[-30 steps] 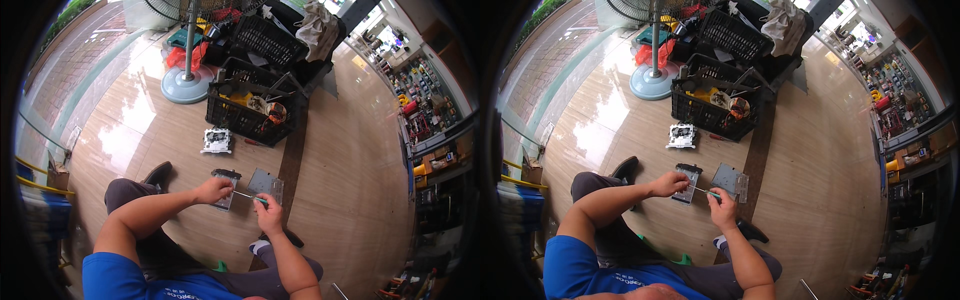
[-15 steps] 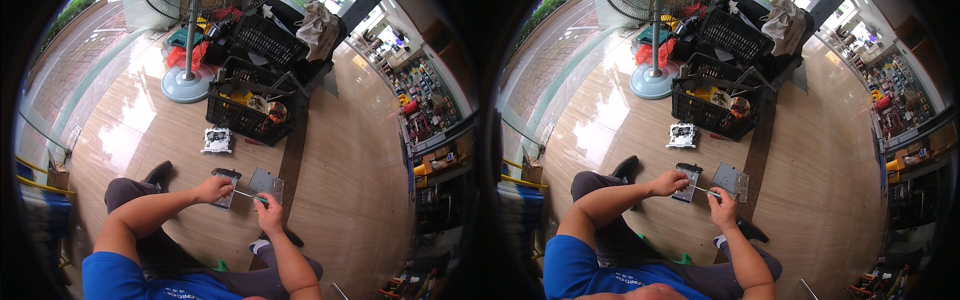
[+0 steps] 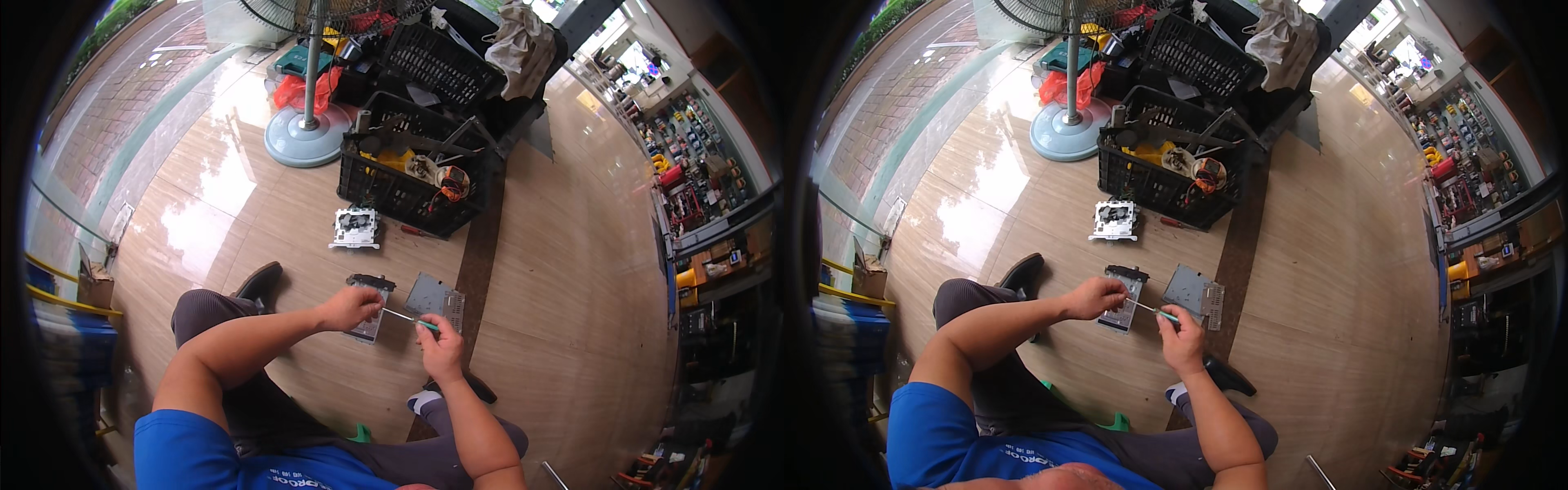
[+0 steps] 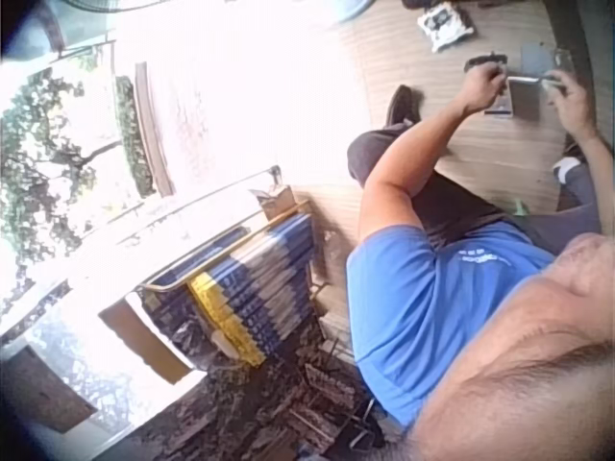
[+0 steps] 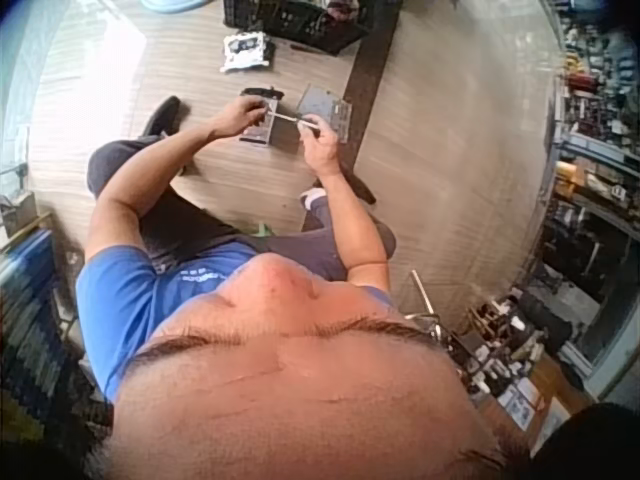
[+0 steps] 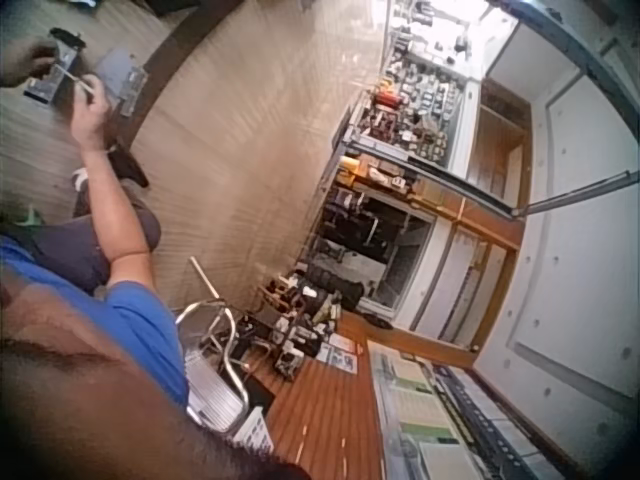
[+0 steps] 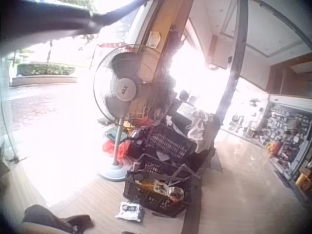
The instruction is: The person uses a screwdriver to remove screws and disassemble a silver metal electronic component. They remove internal plates and circuit boards from the casing by hand on the floor.
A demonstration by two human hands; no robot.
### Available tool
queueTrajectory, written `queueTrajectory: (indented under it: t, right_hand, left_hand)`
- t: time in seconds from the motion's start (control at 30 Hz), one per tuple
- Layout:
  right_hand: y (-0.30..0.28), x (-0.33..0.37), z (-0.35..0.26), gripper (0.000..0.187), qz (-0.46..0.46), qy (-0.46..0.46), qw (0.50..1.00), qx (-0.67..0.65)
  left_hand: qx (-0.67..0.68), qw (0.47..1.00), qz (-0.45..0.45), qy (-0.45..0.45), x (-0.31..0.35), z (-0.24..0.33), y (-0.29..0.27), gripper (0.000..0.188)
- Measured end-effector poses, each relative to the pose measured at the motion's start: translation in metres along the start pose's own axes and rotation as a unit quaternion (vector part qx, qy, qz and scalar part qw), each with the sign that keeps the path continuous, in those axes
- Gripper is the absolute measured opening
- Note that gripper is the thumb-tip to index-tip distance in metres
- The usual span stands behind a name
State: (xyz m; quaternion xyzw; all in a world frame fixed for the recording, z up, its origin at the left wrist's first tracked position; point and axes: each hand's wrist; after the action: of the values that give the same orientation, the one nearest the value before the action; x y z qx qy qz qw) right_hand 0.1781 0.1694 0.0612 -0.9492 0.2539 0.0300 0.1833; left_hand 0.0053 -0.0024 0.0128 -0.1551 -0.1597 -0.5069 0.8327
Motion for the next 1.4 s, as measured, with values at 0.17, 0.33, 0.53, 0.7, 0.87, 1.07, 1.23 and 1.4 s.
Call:
queueTrajectory:
  t: [0.17,0.33,0.53,0.7,0.87,1.07,1.23,1.4]
  right_hand:
    - [0.001,0.000,-0.001,0.016,-0.001,0.000,1.000,-0.004]
    - [0.001,0.001,0.001,0.016,-0.002,0.000,1.000,-0.007]
    - [0.000,0.002,0.003,0.017,-0.003,0.004,1.000,-0.002]
    - [0.000,0.002,-0.001,0.018,-0.004,0.015,1.000,0.016]
    - [-0.001,0.001,0.002,0.017,-0.011,0.004,1.000,0.017]
    - [0.000,0.002,0.003,0.017,-0.008,0.016,1.000,0.011]
    - [0.001,0.003,0.004,0.018,0.006,0.015,1.000,0.001]
    - [0.001,0.004,0.004,0.017,-0.003,0.011,1.000,0.007]
  left_hand:
    - [0.006,1.000,0.004,-0.009,-0.001,-0.001,0.000,0.020]
    - [-0.008,1.000,0.012,-0.009,0.001,0.004,0.000,0.022]
    - [-0.049,0.999,0.017,-0.016,0.005,0.011,-0.001,0.025]
    - [-0.033,0.999,0.014,-0.012,0.009,0.012,-0.001,0.022]
    - [-0.036,0.999,0.004,-0.015,0.006,0.008,-0.002,0.021]
    - [-0.028,0.999,-0.003,-0.015,0.005,0.007,-0.001,0.019]
    - [-0.010,1.000,-0.006,-0.012,0.002,0.002,0.000,0.020]
    - [-0.019,1.000,-0.002,-0.019,0.002,0.002,0.001,0.021]
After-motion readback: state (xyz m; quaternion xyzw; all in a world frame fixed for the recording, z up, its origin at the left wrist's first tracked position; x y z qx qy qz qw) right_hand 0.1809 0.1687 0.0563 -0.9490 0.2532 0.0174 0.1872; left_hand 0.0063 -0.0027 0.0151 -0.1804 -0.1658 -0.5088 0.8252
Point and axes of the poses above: each hand's wrist, its own x-axis away from the middle knuckle, its own y-axis out of the palm, z = x × y, and after that the axes turned 11 degrees about -y, right-handed
